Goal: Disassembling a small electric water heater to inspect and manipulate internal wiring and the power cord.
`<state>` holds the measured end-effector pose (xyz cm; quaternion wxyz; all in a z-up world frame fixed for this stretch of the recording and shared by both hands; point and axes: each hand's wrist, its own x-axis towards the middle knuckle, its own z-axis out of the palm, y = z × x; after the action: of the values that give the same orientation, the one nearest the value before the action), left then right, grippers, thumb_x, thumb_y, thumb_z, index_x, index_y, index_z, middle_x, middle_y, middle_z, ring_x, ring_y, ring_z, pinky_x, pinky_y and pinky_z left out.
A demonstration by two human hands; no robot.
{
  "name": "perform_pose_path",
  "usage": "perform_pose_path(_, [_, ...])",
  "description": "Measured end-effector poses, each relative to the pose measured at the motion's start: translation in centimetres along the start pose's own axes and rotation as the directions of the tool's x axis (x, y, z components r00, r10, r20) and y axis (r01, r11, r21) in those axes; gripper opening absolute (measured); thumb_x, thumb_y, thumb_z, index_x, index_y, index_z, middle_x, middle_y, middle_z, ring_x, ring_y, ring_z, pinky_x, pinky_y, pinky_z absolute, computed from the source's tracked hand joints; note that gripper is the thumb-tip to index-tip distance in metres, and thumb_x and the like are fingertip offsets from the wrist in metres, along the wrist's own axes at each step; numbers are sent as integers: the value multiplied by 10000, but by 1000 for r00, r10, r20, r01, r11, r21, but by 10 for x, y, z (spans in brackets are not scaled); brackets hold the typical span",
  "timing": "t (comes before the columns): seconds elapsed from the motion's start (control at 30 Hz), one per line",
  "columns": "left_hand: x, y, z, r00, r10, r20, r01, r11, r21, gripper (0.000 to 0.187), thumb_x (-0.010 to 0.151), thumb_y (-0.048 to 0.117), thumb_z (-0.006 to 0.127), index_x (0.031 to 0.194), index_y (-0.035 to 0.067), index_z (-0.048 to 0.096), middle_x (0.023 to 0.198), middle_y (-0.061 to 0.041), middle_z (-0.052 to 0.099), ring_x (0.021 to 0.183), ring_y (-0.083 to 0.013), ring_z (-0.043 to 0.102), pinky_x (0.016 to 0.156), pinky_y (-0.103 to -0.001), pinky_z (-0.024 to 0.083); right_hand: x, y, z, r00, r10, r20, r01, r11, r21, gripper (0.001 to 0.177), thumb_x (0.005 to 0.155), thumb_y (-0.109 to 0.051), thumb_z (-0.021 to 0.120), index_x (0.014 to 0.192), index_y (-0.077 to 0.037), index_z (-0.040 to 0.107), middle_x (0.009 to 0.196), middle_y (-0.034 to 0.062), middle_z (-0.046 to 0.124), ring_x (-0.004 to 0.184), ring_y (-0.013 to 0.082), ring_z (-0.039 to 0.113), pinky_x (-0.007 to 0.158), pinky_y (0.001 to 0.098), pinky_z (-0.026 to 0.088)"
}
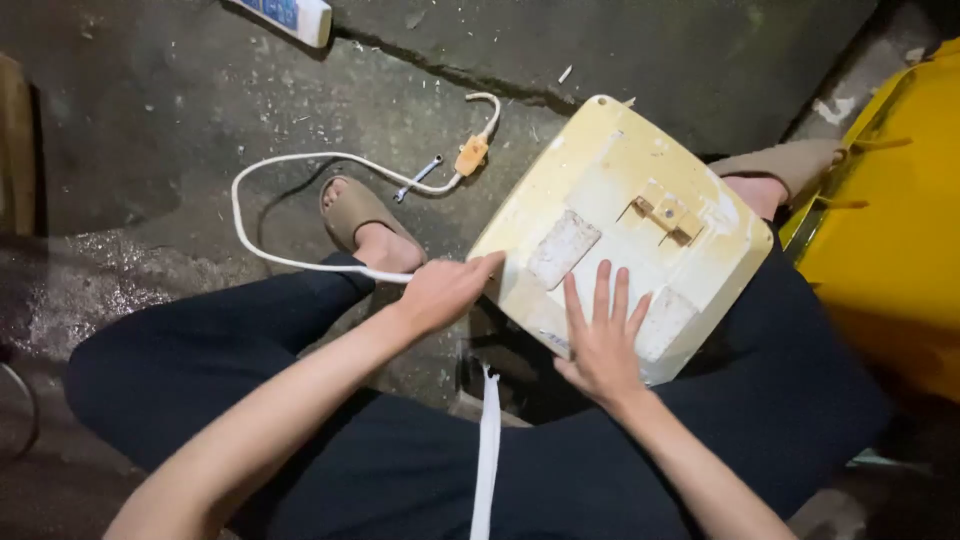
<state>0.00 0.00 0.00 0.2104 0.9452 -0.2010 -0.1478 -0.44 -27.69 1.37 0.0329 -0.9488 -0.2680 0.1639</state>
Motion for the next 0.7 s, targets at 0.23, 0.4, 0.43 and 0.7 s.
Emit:
perform_pose_path(0.23, [50, 12, -6, 993, 112, -41, -110, 993, 50, 455, 984, 150, 483, 1428, 146, 385, 965, -132, 736, 735, -439, 733, 731, -580, 589, 11, 52, -26, 998, -59, 5, 60, 996, -69, 1515, 414, -397, 989, 1661, -199, 152, 1686, 314, -17, 1501, 593, 64, 1066, 852, 155])
perform_pose_path(0.4, [150, -26, 29, 985, 33, -171, -33, 999, 5, 461, 958, 379, 649, 1349, 191, 493, 852, -113, 718, 817, -412, 741, 728, -577, 579, 51, 94, -79, 996, -72, 44, 73, 997, -9, 1563, 358, -488, 947, 1676, -189, 160, 1681, 319, 91, 1475, 621, 197, 1071, 820, 246])
perform_pose_path(0.43, [163, -21, 10, 985, 34, -169, -33, 999, 10, 461, 958, 379, 649, 1349, 191, 493, 852, -113, 718, 817, -412, 741, 728, -577, 579, 58, 99, -90, 997, -72, 41, 72, 997, -6, 1563, 358, -488, 947, 1676, -189, 160, 1681, 319, 91, 1475, 621, 197, 1071, 820, 246])
perform_pose_path(0.7, [296, -6, -86, 985, 109, -133, -92, 988, 126, 204, 792, 77, 727, 979, 157, 716, 979, -171, 719, 859, -421, 702, 662, -550, 551, 110, 135, -193, 918, 60, 392, -126, 982, 143, 1472, 534, -595, 800, 1626, -197, -103, 1720, 118, -121, 1603, 268, -85, 1264, 576, -4])
